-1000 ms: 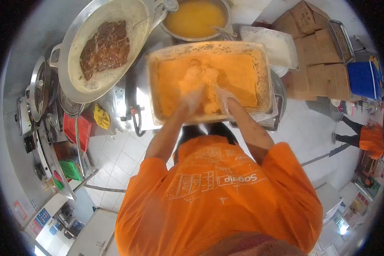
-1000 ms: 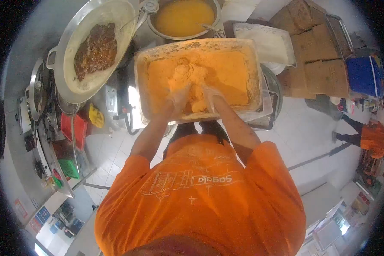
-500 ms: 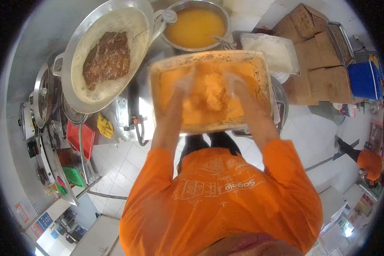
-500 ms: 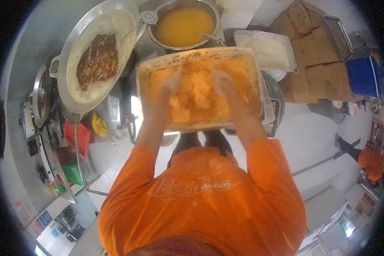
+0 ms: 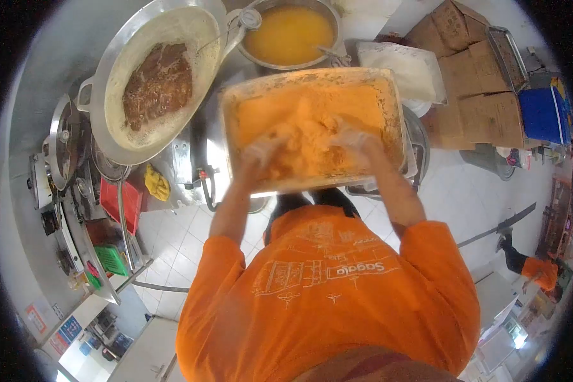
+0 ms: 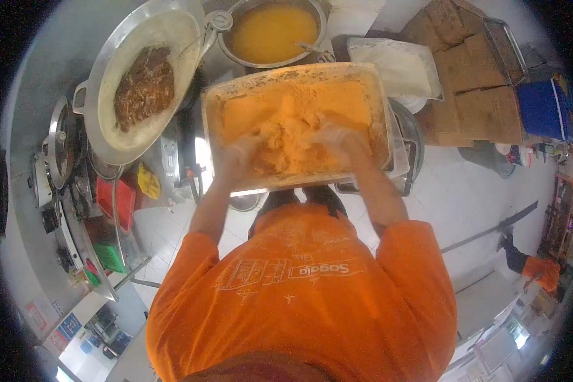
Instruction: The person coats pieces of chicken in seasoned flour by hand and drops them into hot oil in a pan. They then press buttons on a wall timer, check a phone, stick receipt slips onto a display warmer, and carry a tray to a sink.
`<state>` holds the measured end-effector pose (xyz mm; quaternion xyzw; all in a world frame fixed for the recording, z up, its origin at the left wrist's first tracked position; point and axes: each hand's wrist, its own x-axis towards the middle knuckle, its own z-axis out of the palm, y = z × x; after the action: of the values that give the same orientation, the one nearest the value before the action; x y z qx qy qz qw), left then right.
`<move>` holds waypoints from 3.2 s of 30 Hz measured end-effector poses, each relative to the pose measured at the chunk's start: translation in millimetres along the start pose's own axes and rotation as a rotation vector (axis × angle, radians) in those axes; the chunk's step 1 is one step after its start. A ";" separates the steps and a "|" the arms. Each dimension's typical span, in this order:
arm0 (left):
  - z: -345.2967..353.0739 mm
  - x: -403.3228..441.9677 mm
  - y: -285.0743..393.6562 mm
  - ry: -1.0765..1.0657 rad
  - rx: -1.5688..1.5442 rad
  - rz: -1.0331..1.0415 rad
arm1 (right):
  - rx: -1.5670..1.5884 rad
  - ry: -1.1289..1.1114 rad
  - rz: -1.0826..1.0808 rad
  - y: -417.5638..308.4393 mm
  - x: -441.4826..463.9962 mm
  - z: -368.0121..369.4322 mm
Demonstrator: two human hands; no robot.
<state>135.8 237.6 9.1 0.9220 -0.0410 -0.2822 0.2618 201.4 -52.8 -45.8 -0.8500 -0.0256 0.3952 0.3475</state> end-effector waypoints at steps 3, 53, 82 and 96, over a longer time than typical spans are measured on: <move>31.5 -7.2 34.3 0.142 -0.103 -0.065 | 0.165 0.073 0.043 -39.5 4.9 49.3; 44.7 91.4 -17.6 0.216 0.134 -0.342 | -0.283 0.011 0.115 -24.1 94.5 6.1; -2.7 -29.9 19.6 0.218 -0.287 0.068 | -0.257 0.508 -0.143 22.9 8.2 15.8; 33.2 71.8 21.2 0.015 0.666 0.091 | -0.396 0.322 0.220 -24.0 22.0 9.4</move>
<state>179.5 188.1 -39.4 0.9563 -0.1702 -0.2343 -0.0411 215.6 -22.3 -49.8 -0.9509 0.0458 0.2776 0.1292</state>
